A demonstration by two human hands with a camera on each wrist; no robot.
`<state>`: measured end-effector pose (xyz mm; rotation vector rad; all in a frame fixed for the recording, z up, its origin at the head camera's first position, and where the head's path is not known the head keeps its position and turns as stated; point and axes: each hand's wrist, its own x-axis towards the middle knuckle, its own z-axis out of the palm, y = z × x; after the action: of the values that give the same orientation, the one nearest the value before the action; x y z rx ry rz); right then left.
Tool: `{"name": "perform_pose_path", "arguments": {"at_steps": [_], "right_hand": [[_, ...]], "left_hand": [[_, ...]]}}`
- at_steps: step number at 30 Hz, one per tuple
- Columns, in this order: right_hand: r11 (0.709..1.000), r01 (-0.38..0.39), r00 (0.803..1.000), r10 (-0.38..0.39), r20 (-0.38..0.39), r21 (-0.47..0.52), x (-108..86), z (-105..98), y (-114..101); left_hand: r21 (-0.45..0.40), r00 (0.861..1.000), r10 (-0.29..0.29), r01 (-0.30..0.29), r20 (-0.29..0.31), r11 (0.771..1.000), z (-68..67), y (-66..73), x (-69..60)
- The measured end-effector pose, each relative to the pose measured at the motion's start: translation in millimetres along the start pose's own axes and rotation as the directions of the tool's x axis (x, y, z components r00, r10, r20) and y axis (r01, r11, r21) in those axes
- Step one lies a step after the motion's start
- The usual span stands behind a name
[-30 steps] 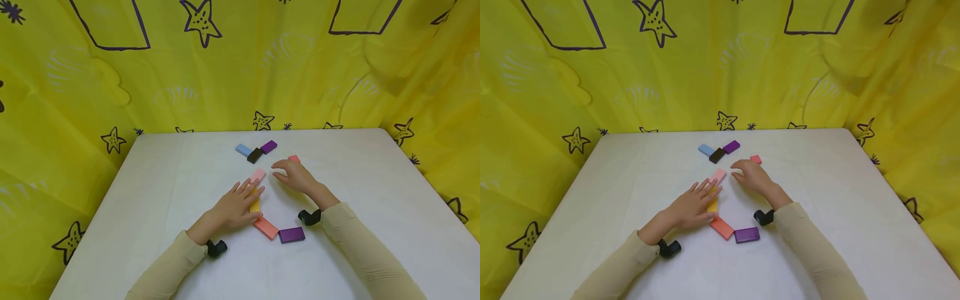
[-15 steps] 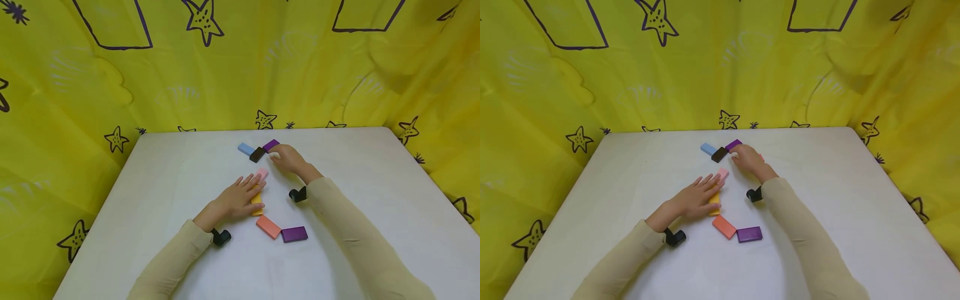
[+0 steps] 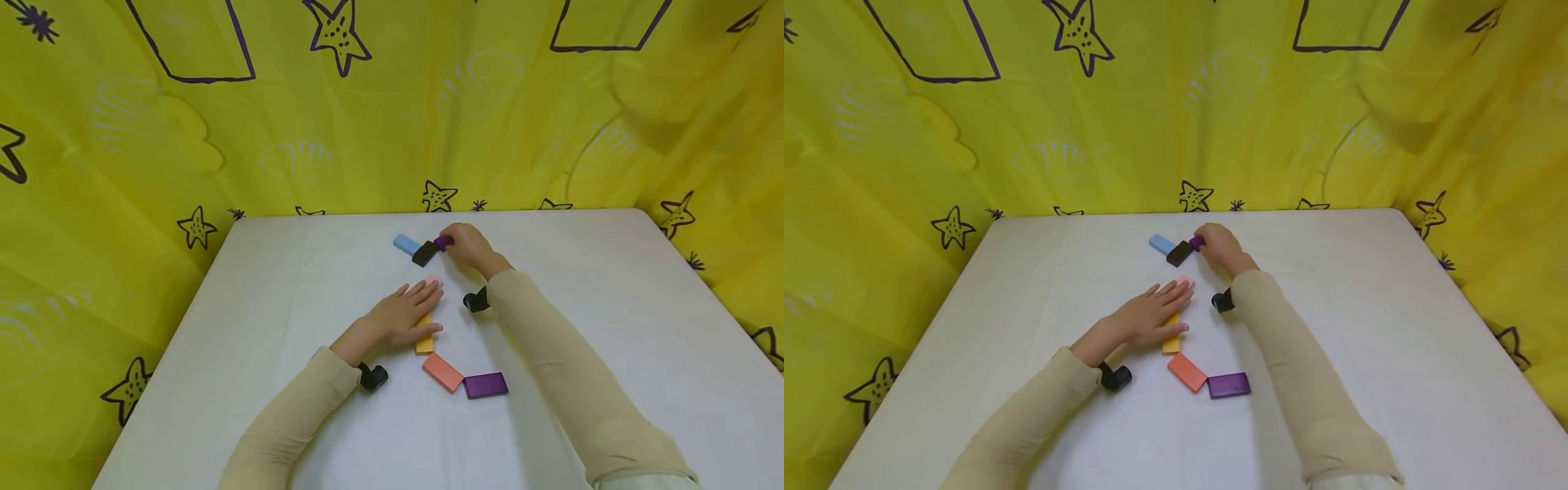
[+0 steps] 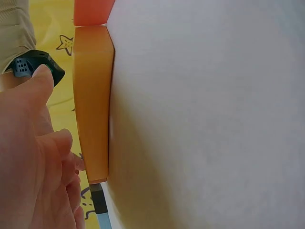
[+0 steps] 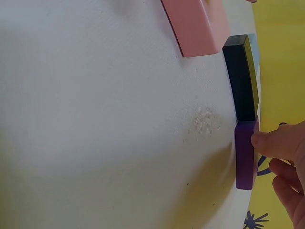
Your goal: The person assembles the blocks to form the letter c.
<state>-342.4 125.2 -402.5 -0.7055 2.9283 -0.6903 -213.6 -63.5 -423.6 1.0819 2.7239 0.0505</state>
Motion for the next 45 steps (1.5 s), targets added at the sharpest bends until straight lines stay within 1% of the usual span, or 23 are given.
{"name": "perform_pose_path", "arguments": {"at_steps": [5, 13, 16, 22, 28, 35, 40, 45], "right_hand": [[0.999, -0.013, 0.999, 0.015, 0.041, -0.035, 2.4, 1, -2], [0.998, -0.047, 0.995, 0.05, 0.084, -0.037, 4.4, 5, 1], [0.998, -0.048, 0.996, 0.051, 0.074, -0.044, 4.1, 5, 3], [0.996, -0.004, 0.997, 0.011, 0.071, -0.095, -2.3, 4, 5], [0.994, 0.024, 0.998, -0.019, 0.054, -0.103, -8.7, 4, 3], [0.994, 0.026, 0.998, -0.019, 0.06, -0.11, -15.6, 4, 2], [0.992, 0.033, 0.998, -0.027, 0.05, -0.126, -20.1, 3, -1], [0.99, 0.035, 0.998, -0.027, 0.056, -0.14, -22.2, 1, -2]], "left_hand": [[-0.014, 1.0, -0.021, 0.021, 0.023, 1.0, -1.7, -1.5, 1.6], [-0.015, 0.997, -0.046, 0.047, 0.063, 0.999, -1.3, -2.5, 4.7], [-0.032, 0.996, -0.047, 0.049, 0.07, 0.998, -2.6, -2.0, 6.1], [-0.082, 0.996, -0.038, 0.045, 0.083, 0.996, -5.0, -0.2, 6.9], [-0.067, 0.995, -0.05, 0.056, 0.082, 0.996, -6.6, -0.5, 5.7], [-0.086, 0.995, -0.043, 0.05, 0.087, 0.995, -6.5, -0.8, 4.9], [-0.085, 0.995, -0.04, 0.048, 0.086, 0.995, -7.8, -0.9, 4.5], [-0.087, 0.995, -0.042, 0.049, 0.086, 0.995, -8.9, -1.5, 5.0]]}}
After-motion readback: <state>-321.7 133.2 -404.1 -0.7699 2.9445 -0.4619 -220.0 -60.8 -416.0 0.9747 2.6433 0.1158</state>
